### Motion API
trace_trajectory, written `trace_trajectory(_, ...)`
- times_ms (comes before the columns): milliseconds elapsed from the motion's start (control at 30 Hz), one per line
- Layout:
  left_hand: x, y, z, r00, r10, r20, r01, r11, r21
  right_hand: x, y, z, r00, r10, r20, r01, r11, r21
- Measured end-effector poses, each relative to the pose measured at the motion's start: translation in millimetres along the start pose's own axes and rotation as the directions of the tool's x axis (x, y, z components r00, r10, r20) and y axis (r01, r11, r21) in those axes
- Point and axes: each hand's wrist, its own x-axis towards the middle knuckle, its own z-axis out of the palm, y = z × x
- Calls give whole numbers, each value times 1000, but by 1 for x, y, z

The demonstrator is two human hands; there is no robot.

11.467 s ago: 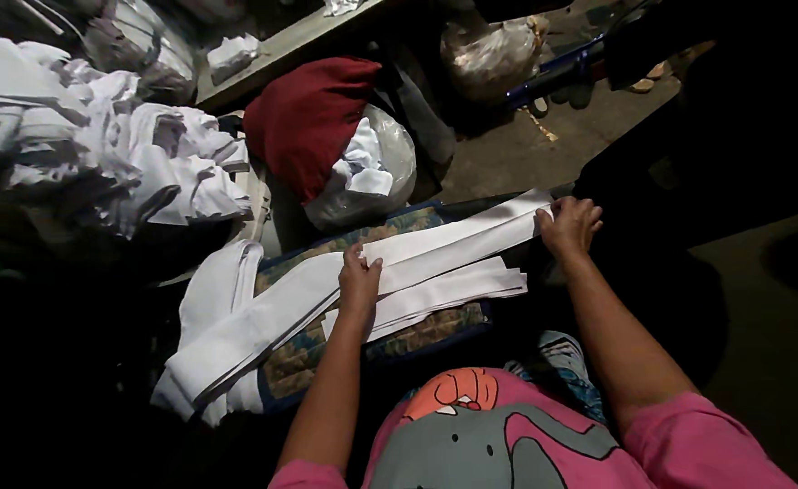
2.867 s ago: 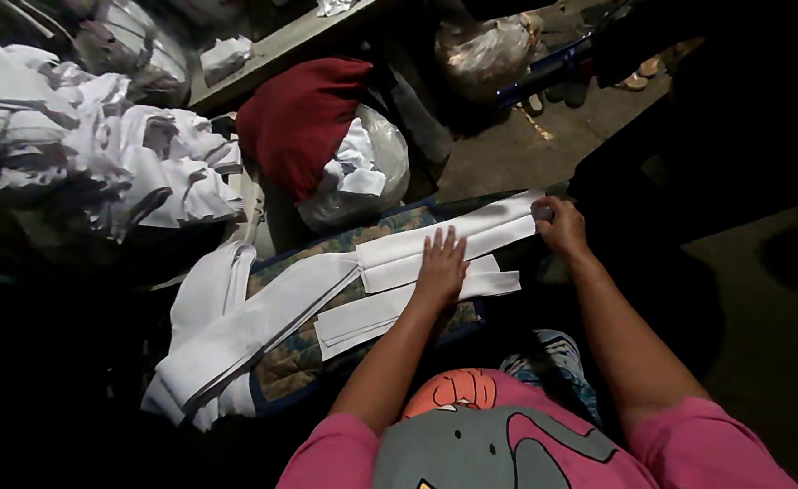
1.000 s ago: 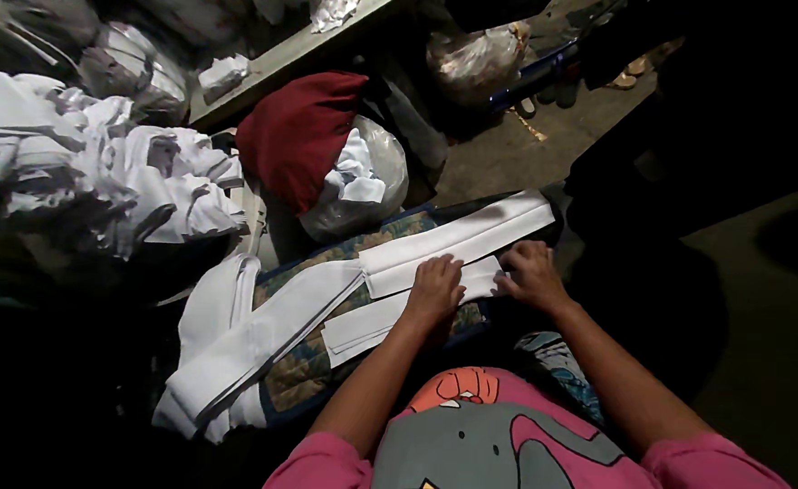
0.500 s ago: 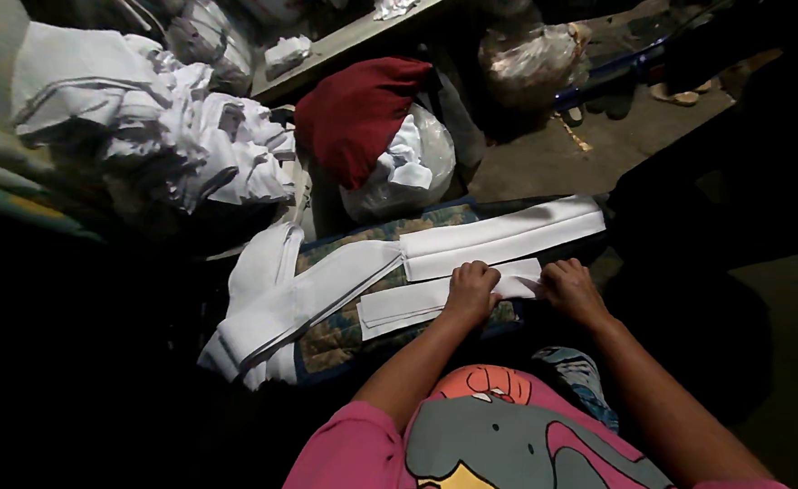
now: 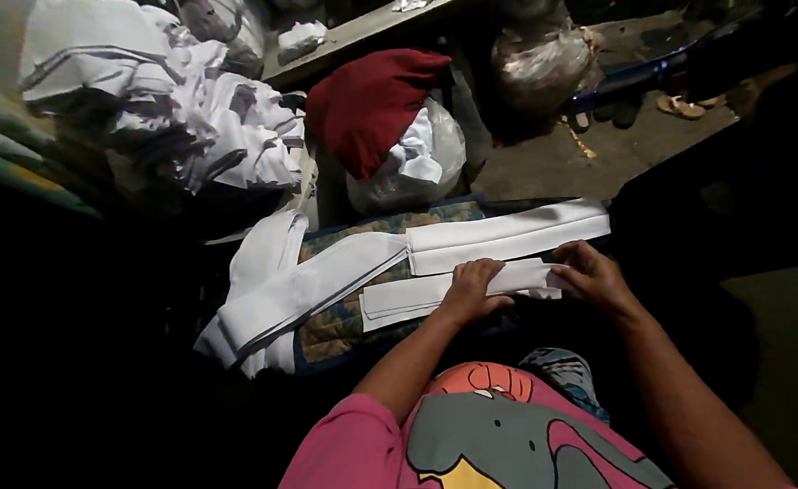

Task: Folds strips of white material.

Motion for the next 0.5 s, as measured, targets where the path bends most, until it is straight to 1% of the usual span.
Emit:
trace_trajectory(100, -1, -3, 3, 998, 21, -57, -22, 999, -25, 1, -6, 1, 999, 39, 25, -41, 995, 86)
trace_trajectory(200, 0, -1, 0, 999, 10, -32, -11, 999, -43, 0, -13, 2, 995, 95, 42, -100, 984, 150)
trace_trajectory(300, 1, 1, -3, 1000, -1, -1, 1, 997, -78, -3, -12, 3, 995, 87, 52, -93, 986, 135)
trace_trajectory(400, 5, 10, -14, 995, -73, 73, 85, 983, -165, -4, -14, 4, 993, 75, 87, -84, 991, 106)
trace_trajectory(500, 14, 21, -20, 990, -59, 125, 92, 956, -279, -6, -19, 6, 990, 59, 128, -69, 994, 79)
